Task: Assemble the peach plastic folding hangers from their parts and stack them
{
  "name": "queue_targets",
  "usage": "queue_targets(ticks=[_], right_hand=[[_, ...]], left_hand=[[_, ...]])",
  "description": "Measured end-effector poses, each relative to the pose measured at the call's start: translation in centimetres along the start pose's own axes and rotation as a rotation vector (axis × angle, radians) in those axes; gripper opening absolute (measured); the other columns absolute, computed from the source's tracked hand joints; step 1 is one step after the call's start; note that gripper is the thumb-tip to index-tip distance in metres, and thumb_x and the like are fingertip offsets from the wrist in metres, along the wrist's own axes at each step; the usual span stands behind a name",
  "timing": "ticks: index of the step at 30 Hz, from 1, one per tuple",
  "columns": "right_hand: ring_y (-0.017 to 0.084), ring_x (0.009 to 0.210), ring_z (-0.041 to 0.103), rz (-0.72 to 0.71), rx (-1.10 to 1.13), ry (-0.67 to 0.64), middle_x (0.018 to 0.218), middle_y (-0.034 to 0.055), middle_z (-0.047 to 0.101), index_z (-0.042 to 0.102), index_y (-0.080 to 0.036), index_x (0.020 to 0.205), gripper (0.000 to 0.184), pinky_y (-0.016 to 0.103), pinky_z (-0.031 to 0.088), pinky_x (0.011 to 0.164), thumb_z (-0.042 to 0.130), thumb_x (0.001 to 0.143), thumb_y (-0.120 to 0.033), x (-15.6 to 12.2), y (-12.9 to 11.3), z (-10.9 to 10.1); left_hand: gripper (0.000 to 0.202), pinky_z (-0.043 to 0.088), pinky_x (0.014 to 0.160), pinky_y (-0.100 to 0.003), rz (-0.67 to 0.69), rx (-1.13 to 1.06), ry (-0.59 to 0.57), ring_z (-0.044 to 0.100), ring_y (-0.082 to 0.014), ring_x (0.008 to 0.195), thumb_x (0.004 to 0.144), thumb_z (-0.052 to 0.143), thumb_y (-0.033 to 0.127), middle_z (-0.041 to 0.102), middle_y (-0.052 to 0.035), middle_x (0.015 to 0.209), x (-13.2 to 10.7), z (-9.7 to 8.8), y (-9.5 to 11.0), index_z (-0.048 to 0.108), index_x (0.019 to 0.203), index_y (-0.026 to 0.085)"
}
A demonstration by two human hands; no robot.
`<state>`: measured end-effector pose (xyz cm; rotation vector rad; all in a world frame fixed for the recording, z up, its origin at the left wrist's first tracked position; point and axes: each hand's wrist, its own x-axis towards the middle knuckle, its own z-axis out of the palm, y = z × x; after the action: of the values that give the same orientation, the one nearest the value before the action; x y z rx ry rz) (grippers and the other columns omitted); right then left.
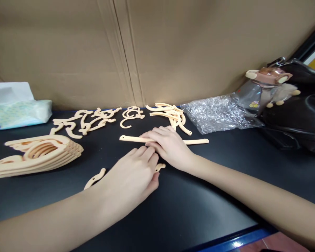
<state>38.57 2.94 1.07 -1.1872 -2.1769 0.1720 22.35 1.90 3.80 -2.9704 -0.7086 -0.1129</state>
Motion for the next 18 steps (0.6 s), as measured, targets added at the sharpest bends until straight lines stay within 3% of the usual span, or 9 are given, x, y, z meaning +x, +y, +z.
queue_targets(ticks=[3, 6, 9, 12, 15, 18], right_hand=[[0.017, 0.088, 0.057, 0.027, 0.036, 0.016, 0.094, 0.0019, 0.066, 0.062, -0.019, 0.109, 0.016, 0.033, 0.038, 0.082, 0.050, 0.099, -0.020, 0.1, 0.2, 0.1], [0.017, 0.086, 0.057, 0.039, 0.067, 0.011, 0.091, 0.0009, 0.065, 0.061, -0.021, 0.111, 0.016, 0.033, 0.038, 0.082, 0.051, 0.098, -0.020, 0.0, 0.5, 0.1], [0.018, 0.086, 0.057, 0.011, 0.065, 0.008, 0.092, 0.0018, 0.066, 0.061, -0.022, 0.112, 0.018, 0.034, 0.037, 0.080, 0.050, 0.098, -0.021, -0.1, 0.7, 0.2], [0.020, 0.084, 0.056, -0.004, 0.004, -0.025, 0.092, 0.0038, 0.065, 0.063, -0.022, 0.108, 0.020, 0.034, 0.037, 0.076, 0.046, 0.099, -0.022, -0.1, 0.5, 0.1], [0.020, 0.088, 0.057, 0.018, -0.018, -0.054, 0.095, 0.0047, 0.067, 0.064, -0.021, 0.110, 0.020, 0.034, 0.038, 0.078, 0.047, 0.099, -0.022, -0.1, 0.1, 0.0], [0.020, 0.091, 0.058, 0.044, 0.005, -0.059, 0.098, 0.0041, 0.067, 0.063, -0.022, 0.115, 0.021, 0.033, 0.038, 0.081, 0.051, 0.098, -0.023, 0.0, -0.1, -0.1]], left_hand=[[0.015, 0.049, 0.076, -0.037, 0.027, -0.104, -0.017, 0.063, -0.0268, 0.085, 0.084, 0.050, 0.016, 0.067, -0.0130, 0.089, 0.5, -0.6, 0.5, 0.061, 0.091, 0.009], [0.016, 0.045, 0.059, -0.031, -0.030, -0.284, -0.075, 0.064, -0.0215, 0.070, 0.088, 0.044, 0.014, 0.066, -0.0087, 0.082, 0.5, -1.6, 0.4, 0.054, 0.100, 0.012], [0.015, 0.036, 0.046, -0.027, -0.107, -0.425, -0.105, 0.059, -0.0184, 0.054, 0.091, 0.037, 0.016, 0.063, -0.0031, 0.072, -0.2, -2.7, -0.5, 0.045, 0.104, 0.015], [0.011, 0.032, 0.043, -0.024, -0.187, -0.501, -0.037, 0.053, -0.0154, 0.047, 0.092, 0.033, 0.019, 0.056, 0.0030, 0.063, -1.5, -3.4, -2.4, 0.039, 0.101, 0.020], [0.015, 0.032, 0.045, -0.023, -0.284, -0.443, 0.081, 0.054, -0.0148, 0.048, 0.094, 0.030, 0.026, 0.057, 0.0038, 0.067, -3.3, -3.6, -4.8, 0.038, 0.107, 0.024], [0.027, 0.038, 0.055, -0.028, -0.380, -0.276, 0.095, 0.060, -0.0209, 0.064, 0.097, 0.029, 0.041, 0.063, -0.0023, 0.083, -5.0, -3.2, -6.7, 0.044, 0.113, 0.025]])
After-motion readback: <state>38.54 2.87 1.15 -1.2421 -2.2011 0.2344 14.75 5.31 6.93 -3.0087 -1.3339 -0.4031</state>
